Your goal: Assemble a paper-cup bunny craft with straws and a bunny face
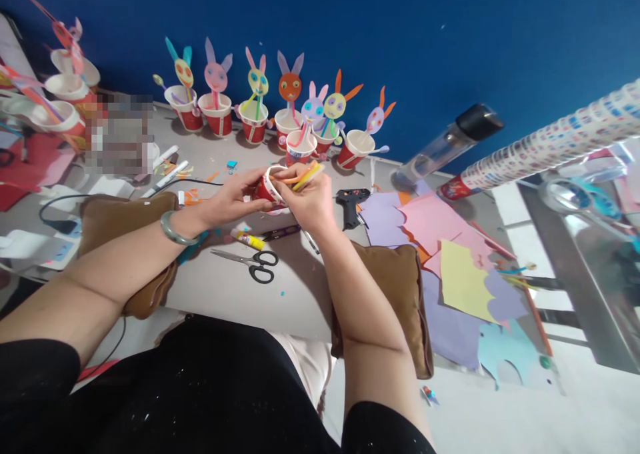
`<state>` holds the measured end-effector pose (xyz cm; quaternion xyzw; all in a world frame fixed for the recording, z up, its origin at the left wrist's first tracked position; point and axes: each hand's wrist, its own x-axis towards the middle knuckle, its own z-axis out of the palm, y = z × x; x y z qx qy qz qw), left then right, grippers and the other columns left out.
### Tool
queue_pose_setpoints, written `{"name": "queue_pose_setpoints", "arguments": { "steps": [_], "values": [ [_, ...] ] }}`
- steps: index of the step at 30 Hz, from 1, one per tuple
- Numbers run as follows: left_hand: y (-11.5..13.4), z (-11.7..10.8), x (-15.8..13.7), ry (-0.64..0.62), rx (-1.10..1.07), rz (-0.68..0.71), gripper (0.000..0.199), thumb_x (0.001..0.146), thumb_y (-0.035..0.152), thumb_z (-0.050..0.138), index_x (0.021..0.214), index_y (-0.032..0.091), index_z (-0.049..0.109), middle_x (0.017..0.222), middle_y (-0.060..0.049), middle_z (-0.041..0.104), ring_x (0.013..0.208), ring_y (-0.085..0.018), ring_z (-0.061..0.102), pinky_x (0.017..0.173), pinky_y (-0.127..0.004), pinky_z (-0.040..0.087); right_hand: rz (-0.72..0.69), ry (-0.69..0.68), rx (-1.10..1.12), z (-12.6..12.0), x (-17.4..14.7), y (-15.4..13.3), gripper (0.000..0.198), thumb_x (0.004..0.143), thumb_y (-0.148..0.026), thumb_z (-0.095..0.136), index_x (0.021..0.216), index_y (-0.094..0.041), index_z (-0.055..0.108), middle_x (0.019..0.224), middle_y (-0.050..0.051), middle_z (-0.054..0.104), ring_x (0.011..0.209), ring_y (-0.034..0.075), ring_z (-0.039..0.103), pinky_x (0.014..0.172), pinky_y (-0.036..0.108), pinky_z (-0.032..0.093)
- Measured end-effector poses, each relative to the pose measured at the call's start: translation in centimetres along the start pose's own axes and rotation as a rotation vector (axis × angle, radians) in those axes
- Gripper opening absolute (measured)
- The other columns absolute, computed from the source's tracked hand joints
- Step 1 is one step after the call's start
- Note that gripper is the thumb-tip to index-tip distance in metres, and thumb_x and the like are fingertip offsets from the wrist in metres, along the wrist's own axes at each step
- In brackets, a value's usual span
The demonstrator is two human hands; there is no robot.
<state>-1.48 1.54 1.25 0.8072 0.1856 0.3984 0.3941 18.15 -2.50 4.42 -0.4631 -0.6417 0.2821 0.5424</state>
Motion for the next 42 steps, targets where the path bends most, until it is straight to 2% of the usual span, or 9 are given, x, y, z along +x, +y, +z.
{"name": "queue_pose_setpoints", "arguments": {
  "steps": [9,15,18,21,25,29,32,37,42],
  "values": [
    [-0.1,0.2,-0.5,-0.007,0.127,0.001,0.077,0.097,0.06,0.069,0.159,0.019,0.052,0.153,-0.019,0.064,0.133,-0.031,0.067,0.112,-0.043,0.052,0.071,0.06,0.106,0.9,-0.3,0.7,0.019,0.079,-0.035,0.081,0.076,-0.024,0.066,0.079,-0.002,0.072,0.078,0.016,0.071,0.077,0.033,0.059],
    [0.0,0.4,-0.7,-0.016,0.14,-0.008,0.076,0.099,0.063,0.063,0.159,0.018,0.052,0.161,-0.018,0.056,0.148,-0.031,0.056,0.124,-0.045,0.044,0.099,0.039,0.093,0.9,-0.4,0.4,0.017,0.08,-0.035,0.078,0.077,-0.024,0.065,0.08,-0.002,0.072,0.08,0.016,0.071,0.08,0.033,0.059],
    [0.3,0.4,-0.6,-0.007,0.116,-0.031,0.077,0.097,0.066,0.064,0.157,0.019,0.053,0.161,-0.018,0.057,0.148,-0.033,0.055,0.125,-0.048,0.043,0.113,0.03,0.093,0.7,-0.5,0.0,0.015,0.078,-0.034,0.079,0.077,-0.024,0.067,0.079,-0.002,0.072,0.078,0.015,0.07,0.077,0.033,0.059],
    [0.7,0.5,-0.5,0.013,0.025,-0.069,0.074,0.096,0.065,0.066,0.154,0.019,0.055,0.15,-0.018,0.065,0.138,-0.034,0.062,0.119,-0.048,0.049,0.164,0.042,0.119,0.6,-0.4,-0.6,0.014,0.075,-0.031,0.08,0.077,-0.023,0.069,0.078,-0.001,0.073,0.075,0.015,0.069,0.073,0.032,0.059],
    [1.0,0.6,-0.3,0.099,-0.161,-0.117,0.054,0.103,0.062,0.057,0.139,0.021,0.056,0.135,-0.014,0.07,0.119,-0.025,0.07,0.1,-0.038,0.057,0.157,0.066,0.181,0.5,-0.3,-1.0,0.015,0.073,-0.031,0.081,0.076,-0.023,0.069,0.079,-0.001,0.074,0.075,0.015,0.069,0.072,0.031,0.059],
    [1.1,0.5,-0.2,0.18,-0.148,-0.13,0.044,0.103,0.065,0.056,0.111,0.021,0.057,0.112,-0.009,0.071,0.108,-0.022,0.068,0.092,-0.035,0.055,0.201,0.034,0.217,0.8,-0.4,-0.6,0.019,0.072,-0.035,0.083,0.076,-0.023,0.069,0.075,-0.001,0.072,0.067,0.014,0.066,0.064,0.03,0.056],
    [1.1,0.4,-0.2,0.163,-0.1,-0.142,0.044,0.102,0.066,0.057,0.1,0.022,0.055,0.1,-0.005,0.066,0.1,-0.021,0.064,0.086,-0.034,0.051,0.217,0.031,0.224,1.1,-0.6,-0.2,0.021,0.072,-0.037,0.083,0.078,-0.023,0.07,0.072,-0.002,0.071,0.063,0.013,0.063,0.061,0.029,0.054],
    [1.0,0.4,-0.1,0.155,-0.07,-0.132,0.046,0.1,0.069,0.057,0.095,0.023,0.052,0.088,-0.002,0.058,0.079,-0.017,0.053,0.073,-0.033,0.045,0.187,0.04,0.164,1.2,-0.8,-0.2,0.019,0.073,-0.037,0.083,0.079,-0.022,0.073,0.078,0.001,0.075,0.073,0.017,0.07,0.07,0.033,0.06],
    [1.1,0.6,-0.2,0.148,-0.077,-0.133,0.047,0.1,0.069,0.056,0.097,0.023,0.051,0.093,-0.003,0.062,0.082,-0.017,0.056,0.076,-0.032,0.047,0.214,0.024,0.178,1.4,-0.8,-0.1,0.018,0.072,-0.037,0.083,0.078,-0.022,0.074,0.078,0.001,0.076,0.074,0.018,0.072,0.07,0.034,0.062]
  ]
}}
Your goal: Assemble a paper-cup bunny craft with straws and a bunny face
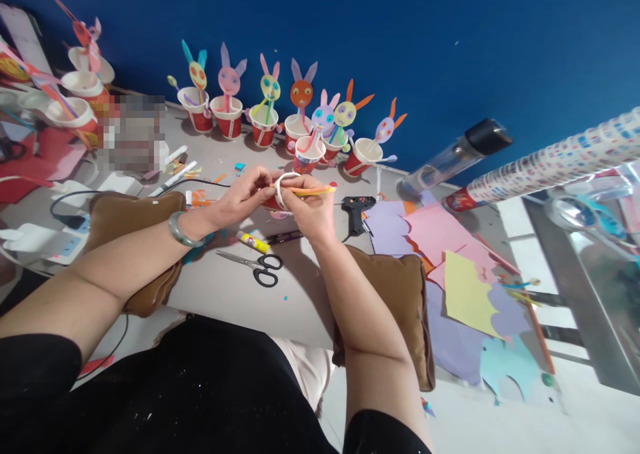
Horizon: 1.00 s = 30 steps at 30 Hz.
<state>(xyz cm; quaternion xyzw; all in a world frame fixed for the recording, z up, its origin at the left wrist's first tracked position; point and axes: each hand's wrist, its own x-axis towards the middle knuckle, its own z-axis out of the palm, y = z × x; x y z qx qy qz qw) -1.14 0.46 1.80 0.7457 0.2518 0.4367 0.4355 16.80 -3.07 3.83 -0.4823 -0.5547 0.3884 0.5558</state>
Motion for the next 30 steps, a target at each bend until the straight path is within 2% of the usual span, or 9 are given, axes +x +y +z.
{"name": "queue_pose_setpoints", "arguments": {
  "steps": [6,10,13,19,24,27,30],
  "values": [
    [0.1,-0.1,0.0,0.017,0.031,0.001,0.047,0.103,0.068,0.052,0.095,0.022,0.05,0.102,-0.007,0.067,0.094,-0.019,0.062,0.085,-0.034,0.052,-0.008,-0.038,0.017,0.1,0.1,-0.7,0.013,0.073,-0.033,0.08,0.076,-0.022,0.076,0.069,0.0,0.07,0.072,0.018,0.071,0.068,0.033,0.061],
    [0.2,-0.3,0.2,0.034,0.034,0.005,0.045,0.103,0.068,0.051,0.095,0.024,0.051,0.093,-0.004,0.063,0.09,-0.02,0.061,0.081,-0.035,0.051,-0.033,-0.078,-0.071,-0.5,0.1,-1.7,0.014,0.075,-0.035,0.082,0.079,-0.021,0.078,0.076,0.002,0.075,0.076,0.019,0.071,0.072,0.034,0.062],
    [0.3,-0.3,0.2,0.029,0.014,0.001,0.048,0.102,0.071,0.052,0.095,0.024,0.051,0.096,-0.005,0.064,0.101,-0.023,0.064,0.087,-0.035,0.051,-0.062,-0.088,-0.119,-0.8,0.1,-1.8,0.014,0.078,-0.035,0.081,0.079,-0.022,0.077,0.079,0.002,0.076,0.077,0.019,0.071,0.074,0.035,0.06],
    [0.1,-0.3,0.1,-0.027,-0.058,-0.007,0.048,0.1,0.072,0.054,0.097,0.024,0.05,0.103,-0.008,0.067,0.12,-0.026,0.064,0.095,-0.036,0.051,-0.247,-0.081,-0.304,-1.0,0.2,-0.6,0.011,0.087,-0.03,0.074,0.079,-0.023,0.078,0.082,0.003,0.078,0.081,0.021,0.072,0.083,0.039,0.057],
    [0.3,-0.3,0.0,-0.039,-0.05,0.007,0.047,0.101,0.07,0.054,0.097,0.024,0.049,0.104,-0.009,0.068,0.114,-0.025,0.065,0.094,-0.037,0.052,-0.307,-0.072,-0.35,-0.8,0.0,-0.1,0.01,0.09,-0.027,0.072,0.084,-0.023,0.078,0.087,0.003,0.079,0.087,0.021,0.072,0.087,0.04,0.055],
    [0.4,-0.2,0.0,-0.029,-0.036,-0.013,0.047,0.101,0.071,0.054,0.096,0.024,0.049,0.101,-0.007,0.067,0.11,-0.024,0.065,0.091,-0.036,0.052,-0.295,-0.061,-0.322,-0.8,0.0,-0.3,0.008,0.089,-0.026,0.074,0.083,-0.023,0.078,0.086,0.003,0.079,0.085,0.02,0.072,0.087,0.039,0.056],
    [0.1,-0.1,0.1,-0.014,-0.064,-0.022,0.047,0.101,0.07,0.054,0.096,0.024,0.05,0.103,-0.007,0.067,0.105,-0.022,0.064,0.091,-0.034,0.052,-0.244,-0.108,-0.249,-0.8,0.2,-0.9,0.008,0.086,-0.027,0.077,0.08,-0.022,0.079,0.083,0.002,0.079,0.081,0.019,0.072,0.083,0.037,0.057]
  ]
}}
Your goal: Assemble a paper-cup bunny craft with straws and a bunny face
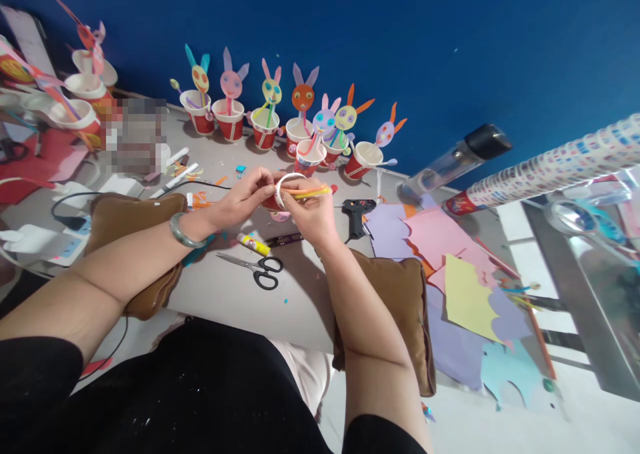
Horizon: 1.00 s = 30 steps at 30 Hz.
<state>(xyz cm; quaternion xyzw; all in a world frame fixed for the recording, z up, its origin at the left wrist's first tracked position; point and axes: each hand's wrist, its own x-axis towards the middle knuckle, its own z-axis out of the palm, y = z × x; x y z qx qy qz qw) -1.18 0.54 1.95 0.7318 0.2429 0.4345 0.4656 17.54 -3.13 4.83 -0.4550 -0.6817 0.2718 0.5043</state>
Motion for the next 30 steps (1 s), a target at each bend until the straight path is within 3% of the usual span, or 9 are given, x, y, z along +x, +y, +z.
{"name": "queue_pose_setpoints", "arguments": {
  "steps": [5,9,15,23,27,30],
  "values": [
    [-0.7,-0.3,0.3,0.028,-0.019,-0.052,0.05,0.1,0.072,0.055,0.096,0.023,0.053,0.093,-0.002,0.06,0.088,-0.017,0.058,0.083,-0.032,0.051,0.107,-0.04,0.148,-0.4,0.4,-0.6,0.012,0.08,-0.032,0.084,0.083,-0.021,0.081,0.087,0.003,0.081,0.084,0.02,0.075,0.08,0.035,0.06],
    [-0.3,-0.6,0.4,-0.01,-0.036,-0.138,0.05,0.099,0.072,0.054,0.099,0.022,0.056,0.093,-0.001,0.06,0.088,-0.017,0.057,0.083,-0.031,0.051,0.147,0.005,0.175,-0.3,0.3,-0.4,0.016,0.081,-0.035,0.083,0.086,-0.021,0.081,0.09,0.004,0.082,0.085,0.02,0.076,0.08,0.035,0.061],
    [0.2,-0.5,0.1,-0.047,-0.126,-0.194,0.046,0.099,0.067,0.058,0.097,0.021,0.056,0.093,-0.001,0.06,0.085,-0.016,0.056,0.082,-0.031,0.049,0.138,0.038,0.142,0.0,0.3,0.2,0.011,0.08,-0.033,0.08,0.082,-0.022,0.08,0.087,0.004,0.082,0.082,0.021,0.076,0.078,0.035,0.061],
    [-0.5,-0.5,0.3,-0.049,-0.088,-0.119,0.055,0.095,0.076,0.058,0.1,0.021,0.057,0.096,-0.003,0.063,0.087,-0.016,0.057,0.083,-0.03,0.048,0.098,0.037,0.147,0.6,0.3,0.5,0.018,0.084,-0.039,0.077,0.076,-0.023,0.075,0.081,0.004,0.078,0.079,0.021,0.076,0.075,0.037,0.063],
    [-0.1,-0.6,0.5,-0.03,-0.131,-0.168,0.058,0.092,0.078,0.062,0.102,0.021,0.059,0.094,-0.001,0.062,0.086,-0.016,0.056,0.079,-0.03,0.048,0.131,-0.021,0.097,-0.4,0.6,-0.3,0.017,0.08,-0.038,0.082,0.081,-0.022,0.078,0.087,0.006,0.081,0.086,0.024,0.077,0.081,0.038,0.063],
    [0.3,-0.6,0.5,0.002,-0.207,-0.253,0.049,0.091,0.07,0.068,0.097,0.022,0.057,0.089,0.001,0.059,0.082,-0.015,0.055,0.075,-0.029,0.047,0.134,-0.065,0.064,-1.3,0.7,-0.6,0.021,0.079,-0.038,0.083,0.089,-0.021,0.082,0.094,0.006,0.083,0.092,0.025,0.077,0.085,0.039,0.063]
  ]
}}
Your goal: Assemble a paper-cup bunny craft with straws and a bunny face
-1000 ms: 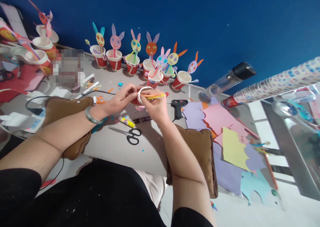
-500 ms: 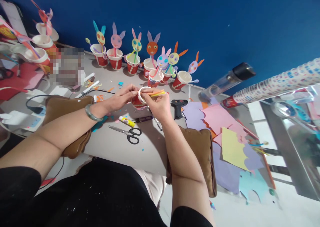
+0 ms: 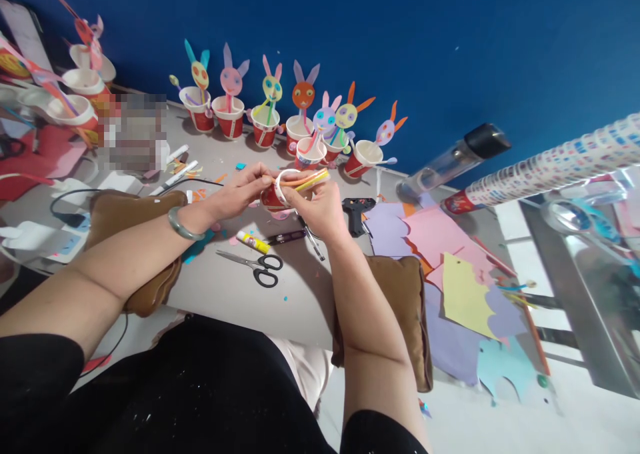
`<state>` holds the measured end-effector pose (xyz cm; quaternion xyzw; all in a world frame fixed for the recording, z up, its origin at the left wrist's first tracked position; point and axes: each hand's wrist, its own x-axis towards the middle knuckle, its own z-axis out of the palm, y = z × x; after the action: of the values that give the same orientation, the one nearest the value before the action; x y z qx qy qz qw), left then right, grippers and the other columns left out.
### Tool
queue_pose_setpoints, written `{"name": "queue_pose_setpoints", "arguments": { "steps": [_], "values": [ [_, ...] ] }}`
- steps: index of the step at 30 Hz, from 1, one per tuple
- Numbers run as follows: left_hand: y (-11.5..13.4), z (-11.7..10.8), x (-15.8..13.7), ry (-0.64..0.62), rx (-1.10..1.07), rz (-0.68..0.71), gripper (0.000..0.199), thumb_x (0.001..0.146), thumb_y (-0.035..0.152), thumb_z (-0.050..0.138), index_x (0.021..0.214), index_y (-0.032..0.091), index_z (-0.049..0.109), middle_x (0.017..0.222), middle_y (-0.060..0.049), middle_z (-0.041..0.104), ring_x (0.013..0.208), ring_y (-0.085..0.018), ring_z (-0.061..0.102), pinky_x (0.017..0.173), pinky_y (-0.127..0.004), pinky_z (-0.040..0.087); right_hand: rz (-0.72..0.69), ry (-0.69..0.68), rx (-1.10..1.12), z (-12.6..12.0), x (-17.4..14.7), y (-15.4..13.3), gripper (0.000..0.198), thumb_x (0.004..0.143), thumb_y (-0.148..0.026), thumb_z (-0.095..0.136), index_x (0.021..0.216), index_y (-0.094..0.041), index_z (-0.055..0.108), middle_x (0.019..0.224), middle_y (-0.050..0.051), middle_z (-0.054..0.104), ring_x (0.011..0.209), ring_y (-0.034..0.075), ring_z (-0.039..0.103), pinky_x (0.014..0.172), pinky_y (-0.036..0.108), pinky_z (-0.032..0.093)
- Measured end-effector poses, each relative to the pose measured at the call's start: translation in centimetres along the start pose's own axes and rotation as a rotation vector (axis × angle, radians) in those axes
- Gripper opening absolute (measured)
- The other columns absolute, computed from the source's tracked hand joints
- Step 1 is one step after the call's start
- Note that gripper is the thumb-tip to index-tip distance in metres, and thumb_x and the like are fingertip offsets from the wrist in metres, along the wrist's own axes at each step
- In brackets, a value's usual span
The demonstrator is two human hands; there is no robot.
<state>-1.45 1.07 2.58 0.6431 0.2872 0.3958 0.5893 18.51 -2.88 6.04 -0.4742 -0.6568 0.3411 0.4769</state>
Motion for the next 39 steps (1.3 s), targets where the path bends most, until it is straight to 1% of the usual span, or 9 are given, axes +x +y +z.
{"name": "queue_pose_setpoints", "arguments": {
  "steps": [5,9,12,18,23,27,29,34,39],
  "values": [
    [0.5,0.3,0.2,0.074,-0.131,-0.18,0.037,0.087,0.052,0.072,0.086,0.023,0.051,0.081,0.003,0.056,0.074,-0.014,0.054,0.073,-0.029,0.049,0.038,0.056,-0.037,-0.4,0.0,0.8,0.03,0.086,-0.048,0.079,0.096,-0.019,0.081,0.092,0.006,0.082,0.088,0.024,0.076,0.084,0.04,0.062],
    [0.9,0.2,0.4,0.075,-0.087,-0.361,0.026,0.085,0.04,0.072,0.082,0.022,0.054,0.084,0.001,0.06,0.079,-0.015,0.06,0.074,-0.03,0.049,0.039,0.05,-0.124,-0.2,0.0,1.3,0.031,0.087,-0.049,0.078,0.095,-0.019,0.081,0.088,0.006,0.081,0.081,0.023,0.074,0.079,0.038,0.059],
    [1.0,-0.2,0.5,0.105,-0.031,-0.424,0.021,0.083,0.038,0.07,0.081,0.022,0.057,0.083,0.001,0.061,0.079,-0.016,0.059,0.07,-0.028,0.046,0.025,0.042,-0.199,-0.2,0.1,1.5,0.027,0.087,-0.044,0.076,0.093,-0.018,0.081,0.081,0.004,0.079,0.076,0.021,0.071,0.076,0.036,0.056],
    [1.3,-0.9,0.4,0.082,0.056,-0.333,0.012,0.08,0.027,0.062,0.073,0.019,0.055,0.082,0.001,0.062,0.076,-0.013,0.056,0.066,-0.025,0.044,0.031,-0.007,-0.241,-0.2,0.2,1.9,0.022,0.083,-0.038,0.076,0.091,-0.018,0.082,0.079,0.002,0.077,0.073,0.019,0.068,0.072,0.033,0.053],
    [1.1,-0.9,0.4,-0.007,0.118,-0.318,0.01,0.087,0.028,0.062,0.091,0.02,0.061,0.085,0.0,0.063,0.08,-0.014,0.06,0.071,-0.026,0.048,0.06,-0.107,-0.228,0.2,0.1,1.6,0.026,0.084,-0.043,0.076,0.087,-0.018,0.082,0.079,0.003,0.078,0.072,0.018,0.064,0.069,0.031,0.049],
    [-0.2,-0.9,0.6,-0.175,0.064,-0.104,0.038,0.078,0.038,0.083,0.102,0.019,0.06,0.098,-0.003,0.068,0.086,-0.015,0.065,0.078,-0.03,0.053,0.08,-0.179,-0.198,0.6,0.0,1.4,0.024,0.083,-0.042,0.077,0.084,-0.019,0.081,0.075,0.002,0.075,0.07,0.017,0.062,0.068,0.03,0.048],
    [-0.8,-1.0,0.7,-0.237,0.098,-0.017,0.047,0.074,0.042,0.087,0.106,0.019,0.062,0.104,-0.004,0.07,0.089,-0.016,0.067,0.082,-0.031,0.055,0.09,-0.183,-0.182,0.7,-0.1,1.4,0.021,0.083,-0.04,0.077,0.082,-0.019,0.081,0.073,0.001,0.074,0.07,0.017,0.062,0.066,0.029,0.047],
    [-0.9,-1.1,0.8,-0.217,0.267,0.034,0.035,0.075,0.038,0.08,0.102,0.019,0.066,0.1,-0.003,0.069,0.089,-0.017,0.064,0.078,-0.029,0.051,0.094,-0.114,-0.164,0.7,0.0,1.6,0.019,0.075,-0.038,0.084,0.073,-0.02,0.075,0.069,0.0,0.072,0.066,0.015,0.059,0.062,0.029,0.046],
    [-0.8,-1.1,0.9,-0.204,0.397,0.069,0.015,0.068,0.023,0.072,0.081,0.019,0.064,0.09,-0.002,0.065,0.088,-0.018,0.061,0.076,-0.028,0.049,0.063,-0.078,-0.141,1.0,0.0,1.5,0.026,0.072,-0.036,0.087,0.066,-0.021,0.066,0.066,-0.001,0.068,0.062,0.014,0.057,0.061,0.028,0.045]
  ]
}}
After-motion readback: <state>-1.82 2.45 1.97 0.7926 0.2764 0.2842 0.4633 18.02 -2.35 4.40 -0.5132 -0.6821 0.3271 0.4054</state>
